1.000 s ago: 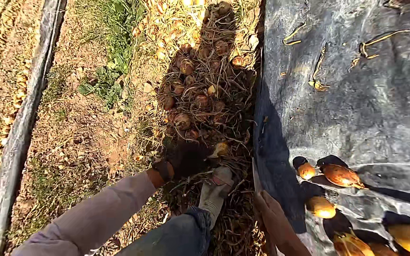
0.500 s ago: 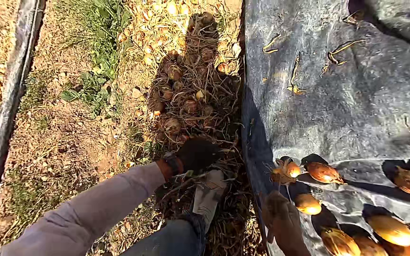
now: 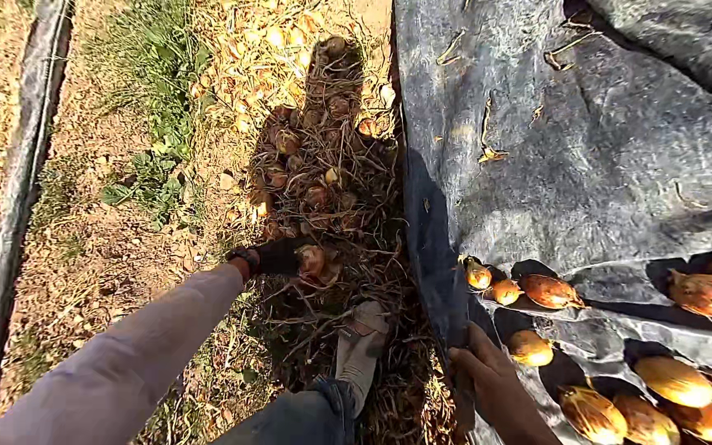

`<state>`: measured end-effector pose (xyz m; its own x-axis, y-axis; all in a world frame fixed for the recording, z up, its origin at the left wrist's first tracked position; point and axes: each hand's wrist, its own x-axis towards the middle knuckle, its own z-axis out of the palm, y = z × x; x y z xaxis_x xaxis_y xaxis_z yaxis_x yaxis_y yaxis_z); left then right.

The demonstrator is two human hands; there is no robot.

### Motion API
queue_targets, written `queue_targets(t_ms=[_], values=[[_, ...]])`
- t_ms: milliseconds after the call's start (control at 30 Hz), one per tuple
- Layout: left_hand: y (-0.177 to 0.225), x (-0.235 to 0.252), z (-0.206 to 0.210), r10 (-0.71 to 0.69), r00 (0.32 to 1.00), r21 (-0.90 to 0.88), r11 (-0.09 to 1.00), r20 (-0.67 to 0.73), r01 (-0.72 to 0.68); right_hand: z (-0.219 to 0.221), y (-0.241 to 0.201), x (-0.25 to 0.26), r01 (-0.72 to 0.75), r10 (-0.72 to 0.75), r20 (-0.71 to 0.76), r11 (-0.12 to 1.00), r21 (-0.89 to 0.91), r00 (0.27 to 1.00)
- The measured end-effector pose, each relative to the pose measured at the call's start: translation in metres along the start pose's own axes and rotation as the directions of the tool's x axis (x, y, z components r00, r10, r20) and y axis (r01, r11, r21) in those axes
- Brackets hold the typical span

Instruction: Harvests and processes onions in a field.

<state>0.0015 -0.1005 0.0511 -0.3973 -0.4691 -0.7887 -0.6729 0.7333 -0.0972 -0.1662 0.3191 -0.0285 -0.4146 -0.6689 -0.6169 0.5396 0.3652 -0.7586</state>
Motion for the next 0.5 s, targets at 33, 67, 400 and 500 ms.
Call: queue_targets(t_ms=[33,67,400,500], values=[[0.028,-0.024,-0.007,-0.163,0.975,-0.087,0.98,0.15,0.177,0.001,-0.001,0.004,0.005,-0.005,0.009,1.0,0.0,1.0],[0.05,-0.04,-0.006,-0.184,0.962,-0.083,0.975,0.203,0.204,0.003,-0.003,0.007,0.0,0.0,0.015,1.0,-0.009,1.0],[0.088,-0.004,0.065,0.214,0.973,0.047,0.975,0.086,-0.219,0.015,-0.017,0.021,-0.073,0.073,0.011,0.997,-0.013,0.997],[0.101,-0.019,0.05,0.209,0.968,0.149,0.971,-0.142,-0.188,0.01,-0.013,0.02,-0.076,0.078,-0.049,0.996,0.051,0.996]])
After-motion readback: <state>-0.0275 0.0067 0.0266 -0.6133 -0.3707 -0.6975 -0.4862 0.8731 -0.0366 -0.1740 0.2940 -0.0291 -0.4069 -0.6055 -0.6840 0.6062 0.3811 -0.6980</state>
